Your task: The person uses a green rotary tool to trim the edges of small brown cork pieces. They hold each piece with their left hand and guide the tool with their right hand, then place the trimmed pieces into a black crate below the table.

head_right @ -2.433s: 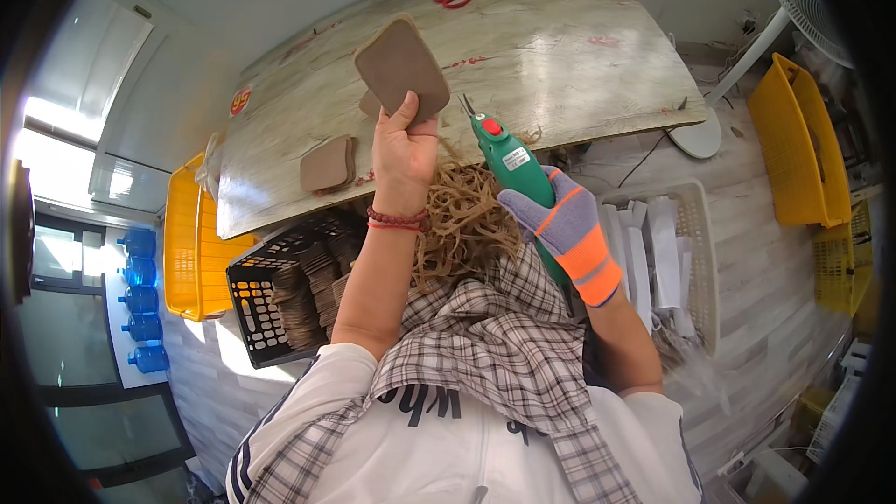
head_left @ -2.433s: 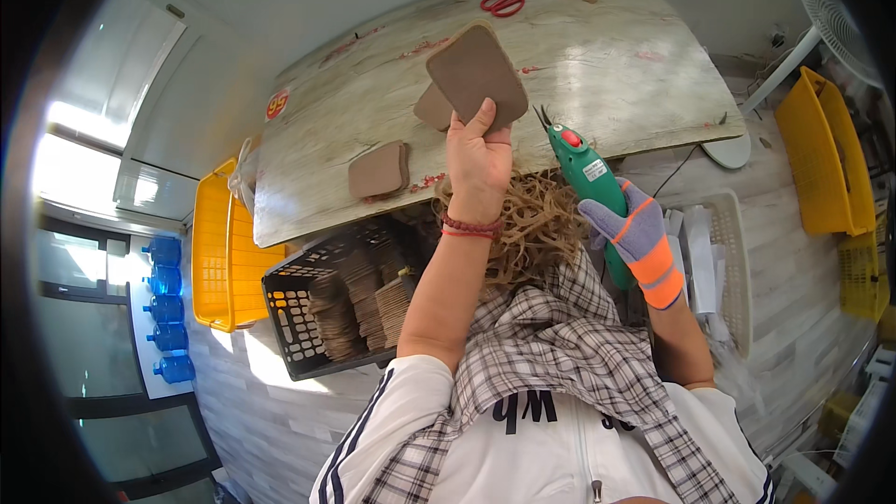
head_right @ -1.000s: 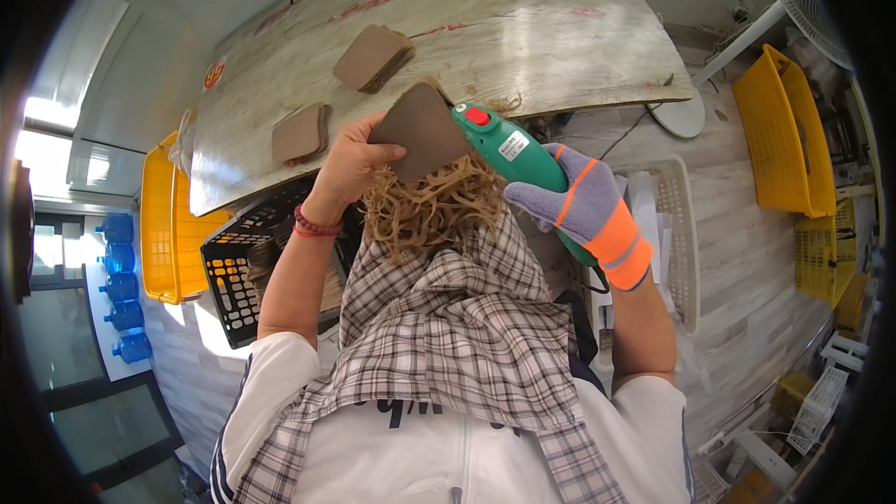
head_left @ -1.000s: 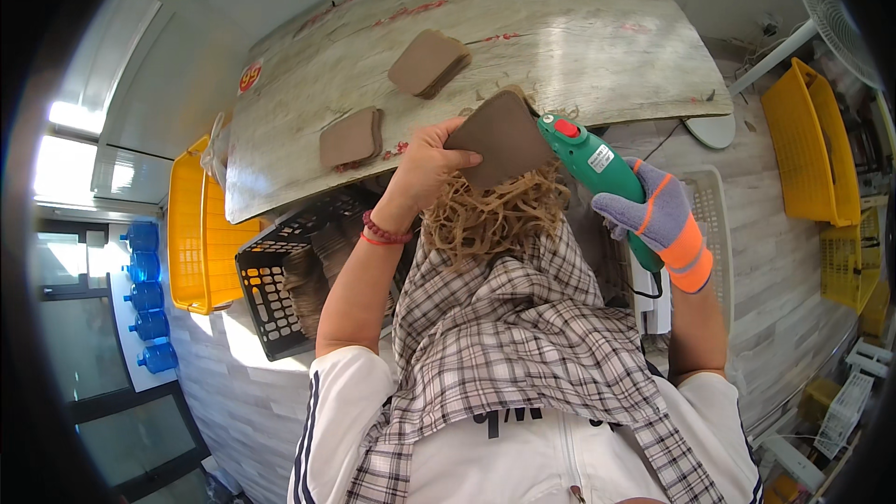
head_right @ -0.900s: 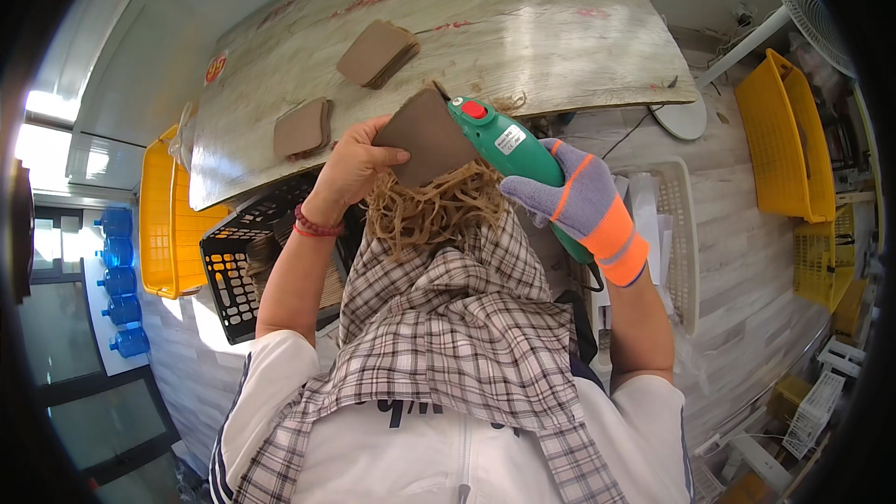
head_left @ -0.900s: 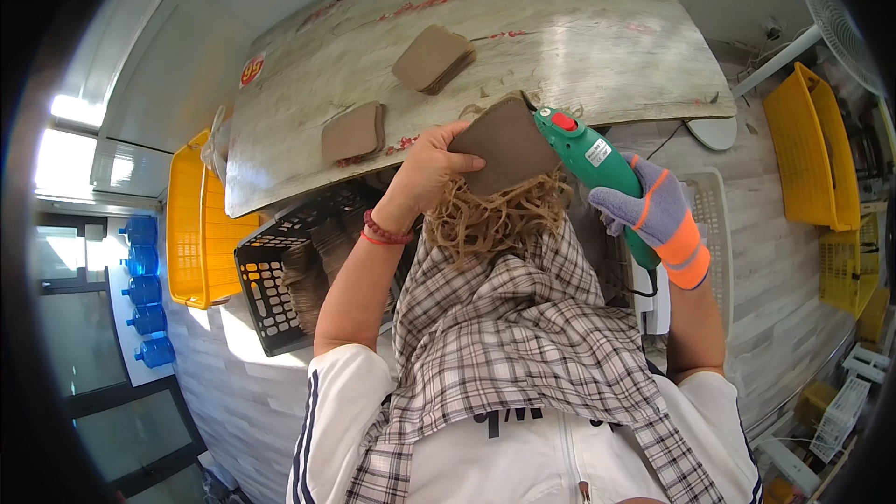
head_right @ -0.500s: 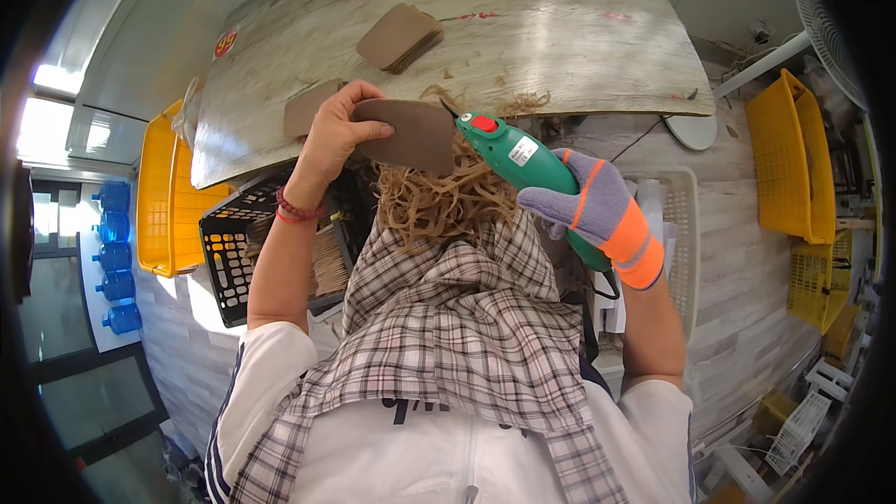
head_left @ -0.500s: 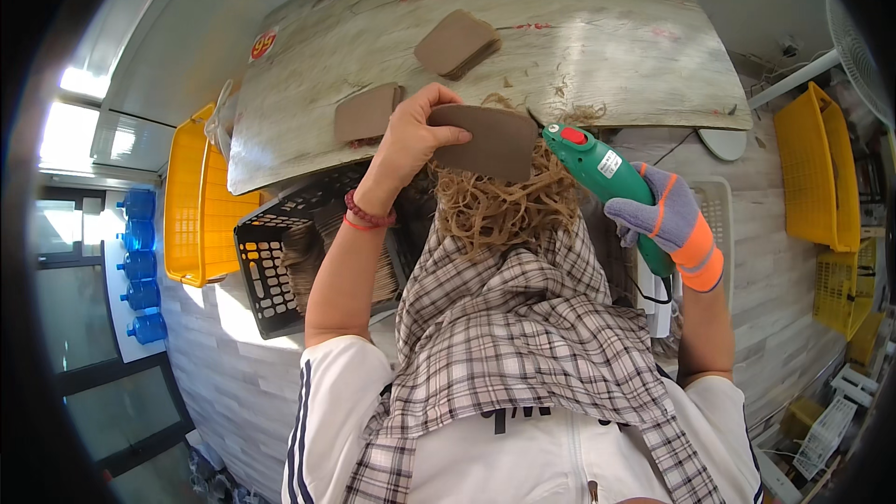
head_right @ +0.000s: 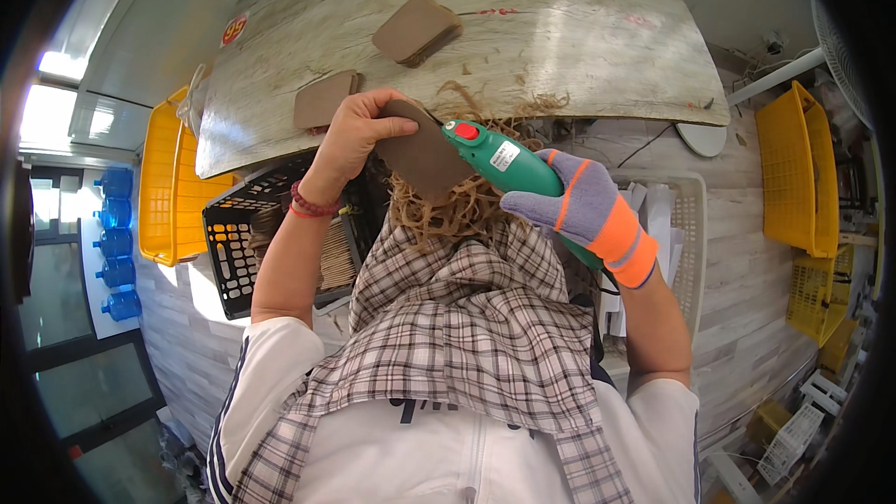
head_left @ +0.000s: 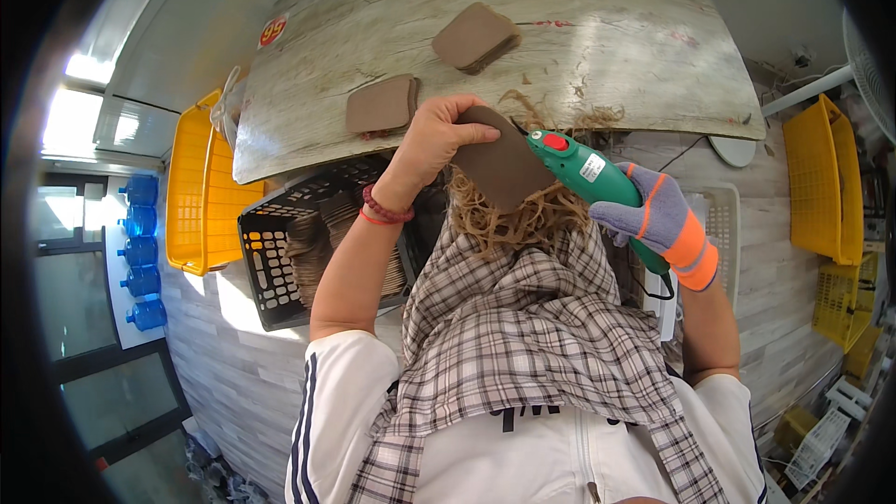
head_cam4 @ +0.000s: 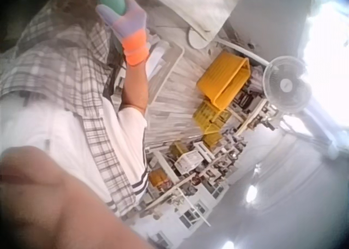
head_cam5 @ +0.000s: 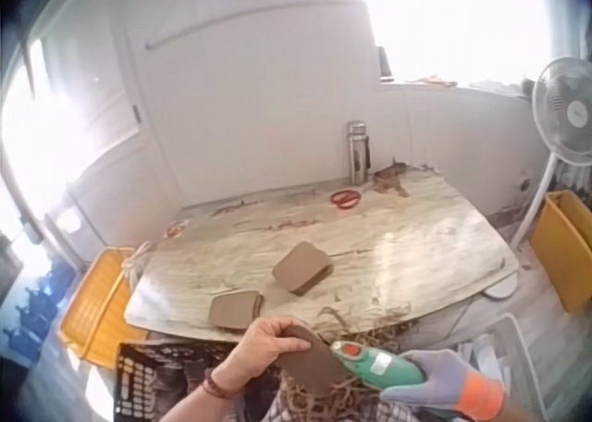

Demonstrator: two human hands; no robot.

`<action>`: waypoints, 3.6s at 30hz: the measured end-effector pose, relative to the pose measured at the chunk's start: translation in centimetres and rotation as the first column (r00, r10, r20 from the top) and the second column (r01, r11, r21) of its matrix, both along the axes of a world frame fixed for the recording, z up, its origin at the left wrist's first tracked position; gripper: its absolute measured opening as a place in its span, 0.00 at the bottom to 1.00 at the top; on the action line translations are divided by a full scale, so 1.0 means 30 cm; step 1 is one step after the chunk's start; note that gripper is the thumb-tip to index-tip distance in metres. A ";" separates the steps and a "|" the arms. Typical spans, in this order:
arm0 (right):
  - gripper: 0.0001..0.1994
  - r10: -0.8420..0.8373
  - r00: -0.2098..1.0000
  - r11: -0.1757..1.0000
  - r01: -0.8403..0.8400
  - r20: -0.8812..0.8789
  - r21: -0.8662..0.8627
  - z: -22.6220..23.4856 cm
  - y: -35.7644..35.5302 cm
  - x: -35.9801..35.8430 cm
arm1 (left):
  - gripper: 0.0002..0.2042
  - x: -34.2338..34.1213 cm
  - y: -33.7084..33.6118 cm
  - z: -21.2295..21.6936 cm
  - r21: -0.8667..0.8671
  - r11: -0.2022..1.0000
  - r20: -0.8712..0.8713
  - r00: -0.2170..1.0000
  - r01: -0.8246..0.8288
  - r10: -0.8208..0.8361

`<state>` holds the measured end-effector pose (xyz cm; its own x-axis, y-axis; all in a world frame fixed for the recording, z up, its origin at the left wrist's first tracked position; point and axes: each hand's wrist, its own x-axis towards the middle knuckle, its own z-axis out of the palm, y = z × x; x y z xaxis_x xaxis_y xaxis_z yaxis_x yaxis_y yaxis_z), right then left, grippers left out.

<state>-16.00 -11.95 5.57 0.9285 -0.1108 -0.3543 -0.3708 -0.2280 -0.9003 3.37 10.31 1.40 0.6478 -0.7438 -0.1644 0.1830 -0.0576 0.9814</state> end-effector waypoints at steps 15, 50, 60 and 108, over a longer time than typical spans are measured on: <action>0.23 -0.099 0.995 0.992 0.101 -0.023 0.074 -0.038 0.064 0.088 | 0.14 0.193 0.185 -0.108 -0.049 0.937 -0.032 0.938 -0.347 0.346; 0.18 -0.439 0.892 0.894 0.421 0.112 0.153 -0.123 -0.021 -0.053 | 0.14 -0.045 -0.346 -0.026 -0.545 0.574 -0.457 0.790 -0.611 0.408; 0.20 -0.487 0.868 0.864 0.464 0.092 0.194 -0.076 -0.014 -0.085 | 0.18 -0.144 -0.424 -0.044 -0.562 0.516 -0.691 0.710 -0.646 0.135; 0.19 -0.156 0.988 0.977 0.154 0.005 0.145 0.011 -0.074 -0.089 | 0.15 -0.077 -0.049 -0.036 0.084 0.995 -0.076 0.996 0.057 -0.051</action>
<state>-18.66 -14.17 5.92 0.9098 -0.2030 -0.3621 -0.3767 -0.0369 -0.9256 1.05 8.84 0.30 0.5906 -0.7585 -0.2755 0.2491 -0.1534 0.9563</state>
